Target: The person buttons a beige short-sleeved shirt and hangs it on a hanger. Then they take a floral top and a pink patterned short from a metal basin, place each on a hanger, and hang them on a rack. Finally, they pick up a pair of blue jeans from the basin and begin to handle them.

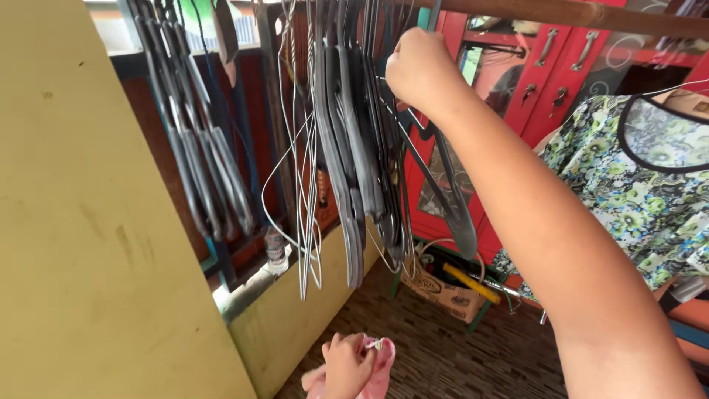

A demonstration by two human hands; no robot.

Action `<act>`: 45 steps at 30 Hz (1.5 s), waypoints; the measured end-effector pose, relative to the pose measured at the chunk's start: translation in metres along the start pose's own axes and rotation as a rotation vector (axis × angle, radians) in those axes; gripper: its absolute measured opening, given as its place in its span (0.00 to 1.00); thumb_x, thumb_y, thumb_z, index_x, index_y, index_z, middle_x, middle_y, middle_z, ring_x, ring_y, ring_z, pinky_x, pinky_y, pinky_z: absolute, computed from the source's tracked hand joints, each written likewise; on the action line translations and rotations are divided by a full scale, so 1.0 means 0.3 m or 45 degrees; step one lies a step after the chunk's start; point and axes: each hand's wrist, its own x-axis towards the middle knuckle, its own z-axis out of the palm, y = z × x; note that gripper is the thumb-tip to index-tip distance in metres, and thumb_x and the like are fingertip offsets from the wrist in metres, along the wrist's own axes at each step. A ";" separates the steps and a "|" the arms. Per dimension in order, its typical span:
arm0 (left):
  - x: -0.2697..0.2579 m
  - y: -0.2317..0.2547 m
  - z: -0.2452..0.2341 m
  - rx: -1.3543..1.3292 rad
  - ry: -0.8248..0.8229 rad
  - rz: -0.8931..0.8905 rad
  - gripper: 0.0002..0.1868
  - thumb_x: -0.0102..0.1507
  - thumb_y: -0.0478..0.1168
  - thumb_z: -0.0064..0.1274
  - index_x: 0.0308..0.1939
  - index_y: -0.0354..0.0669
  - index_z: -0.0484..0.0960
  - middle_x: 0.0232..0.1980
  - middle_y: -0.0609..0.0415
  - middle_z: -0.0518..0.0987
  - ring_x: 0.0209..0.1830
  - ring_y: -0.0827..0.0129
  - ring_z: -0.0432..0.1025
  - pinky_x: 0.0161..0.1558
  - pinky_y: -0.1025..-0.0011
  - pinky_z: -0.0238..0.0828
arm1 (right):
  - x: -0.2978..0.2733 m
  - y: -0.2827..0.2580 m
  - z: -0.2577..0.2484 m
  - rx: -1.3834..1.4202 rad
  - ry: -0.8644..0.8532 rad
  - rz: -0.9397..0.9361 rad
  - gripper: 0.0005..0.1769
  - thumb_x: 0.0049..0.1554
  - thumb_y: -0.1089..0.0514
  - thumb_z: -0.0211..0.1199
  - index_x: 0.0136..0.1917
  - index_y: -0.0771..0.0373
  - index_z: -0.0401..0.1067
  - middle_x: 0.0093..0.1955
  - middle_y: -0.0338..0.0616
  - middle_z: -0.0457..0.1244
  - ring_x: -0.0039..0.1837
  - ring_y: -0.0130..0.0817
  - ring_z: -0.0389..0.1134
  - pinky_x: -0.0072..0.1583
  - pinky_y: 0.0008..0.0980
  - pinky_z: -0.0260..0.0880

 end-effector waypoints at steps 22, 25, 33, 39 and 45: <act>0.027 -0.019 0.181 -0.074 -0.183 -0.101 0.08 0.49 0.51 0.58 0.23 0.55 0.81 0.21 0.65 0.75 0.33 0.67 0.67 0.52 0.67 0.59 | -0.045 -0.006 -0.129 0.624 -0.357 0.487 0.04 0.68 0.61 0.43 0.54 0.60 0.59 0.40 0.49 0.65 0.30 0.41 0.71 0.28 0.32 0.71; 0.016 0.001 0.216 -0.091 -0.208 -0.113 0.08 0.49 0.50 0.58 0.21 0.56 0.81 0.20 0.65 0.74 0.32 0.69 0.67 0.52 0.68 0.58 | -0.042 -0.011 -0.129 0.608 -0.344 0.504 0.04 0.68 0.61 0.42 0.53 0.57 0.58 0.40 0.48 0.65 0.25 0.39 0.68 0.23 0.29 0.60; -0.023 0.091 0.178 -0.131 -0.391 -0.219 0.04 0.53 0.46 0.56 0.25 0.58 0.84 0.20 0.69 0.75 0.36 0.74 0.68 0.56 0.71 0.56 | -0.005 0.065 -0.004 0.043 0.111 -0.095 0.03 0.60 0.67 0.54 0.48 0.67 0.68 0.41 0.53 0.69 0.41 0.53 0.72 0.47 0.47 0.71; -0.050 -0.002 0.244 -0.096 -0.299 -0.212 0.12 0.51 0.50 0.59 0.17 0.55 0.74 0.19 0.67 0.70 0.31 0.72 0.63 0.52 0.68 0.57 | -0.025 0.078 -0.024 -0.023 0.186 -0.190 0.03 0.62 0.66 0.56 0.46 0.69 0.68 0.35 0.53 0.68 0.36 0.51 0.71 0.42 0.47 0.69; -0.061 0.038 0.184 -0.108 -0.431 -0.259 0.05 0.53 0.49 0.57 0.25 0.58 0.84 0.21 0.69 0.76 0.37 0.73 0.69 0.55 0.69 0.56 | -0.061 0.087 -0.019 -0.009 0.199 -0.188 0.03 0.60 0.65 0.57 0.45 0.68 0.69 0.32 0.46 0.66 0.30 0.43 0.67 0.38 0.41 0.68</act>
